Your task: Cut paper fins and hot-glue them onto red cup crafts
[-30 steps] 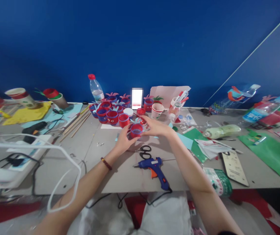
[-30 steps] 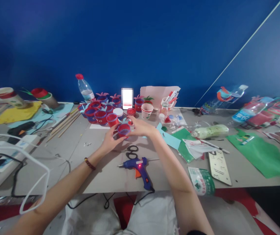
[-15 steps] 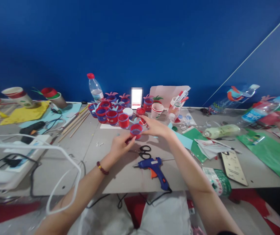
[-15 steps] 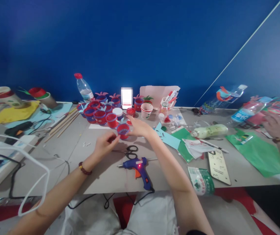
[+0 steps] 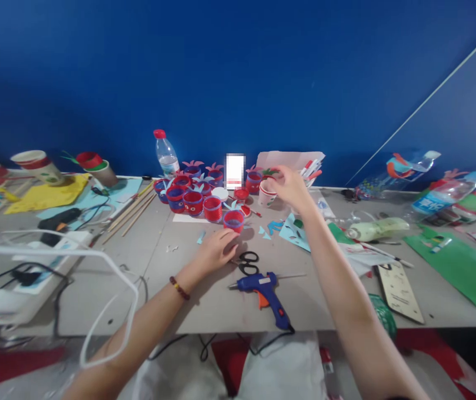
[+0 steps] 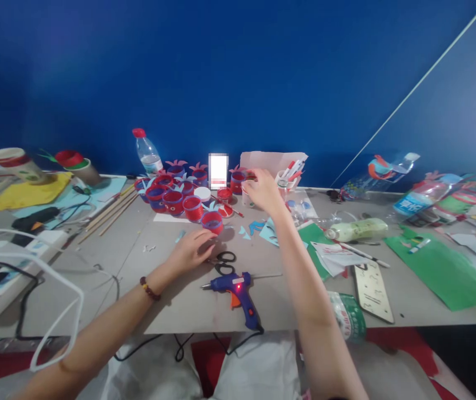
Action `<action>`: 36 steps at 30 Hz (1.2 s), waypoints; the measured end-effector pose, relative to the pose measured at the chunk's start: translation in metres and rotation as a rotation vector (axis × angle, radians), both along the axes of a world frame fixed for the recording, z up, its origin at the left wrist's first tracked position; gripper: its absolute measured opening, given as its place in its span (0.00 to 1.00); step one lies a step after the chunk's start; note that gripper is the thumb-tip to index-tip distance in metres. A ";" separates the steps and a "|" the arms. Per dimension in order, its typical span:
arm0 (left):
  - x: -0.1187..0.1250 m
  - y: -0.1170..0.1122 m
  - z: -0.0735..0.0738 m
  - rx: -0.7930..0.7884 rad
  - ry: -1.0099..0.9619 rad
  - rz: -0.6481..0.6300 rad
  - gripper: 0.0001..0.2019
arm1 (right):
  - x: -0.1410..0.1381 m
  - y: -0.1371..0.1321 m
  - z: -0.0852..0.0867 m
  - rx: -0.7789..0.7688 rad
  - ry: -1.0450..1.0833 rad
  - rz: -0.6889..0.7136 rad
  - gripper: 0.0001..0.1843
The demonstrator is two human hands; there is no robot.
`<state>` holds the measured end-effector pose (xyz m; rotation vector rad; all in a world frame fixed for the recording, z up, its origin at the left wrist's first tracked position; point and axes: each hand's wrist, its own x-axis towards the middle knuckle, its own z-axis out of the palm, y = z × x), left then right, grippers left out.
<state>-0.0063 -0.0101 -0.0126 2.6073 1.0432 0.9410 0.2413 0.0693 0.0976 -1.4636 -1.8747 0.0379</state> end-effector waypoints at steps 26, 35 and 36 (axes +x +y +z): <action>-0.004 0.004 -0.004 -0.068 0.024 0.026 0.15 | 0.019 0.093 0.044 -0.222 -0.594 -0.286 0.19; -0.004 0.007 -0.007 -0.067 0.014 0.008 0.15 | 0.041 0.073 0.078 -0.071 -0.488 -0.289 0.16; -0.004 0.006 -0.007 -0.065 0.010 0.003 0.15 | 0.043 0.070 0.085 -0.037 -0.483 -0.288 0.16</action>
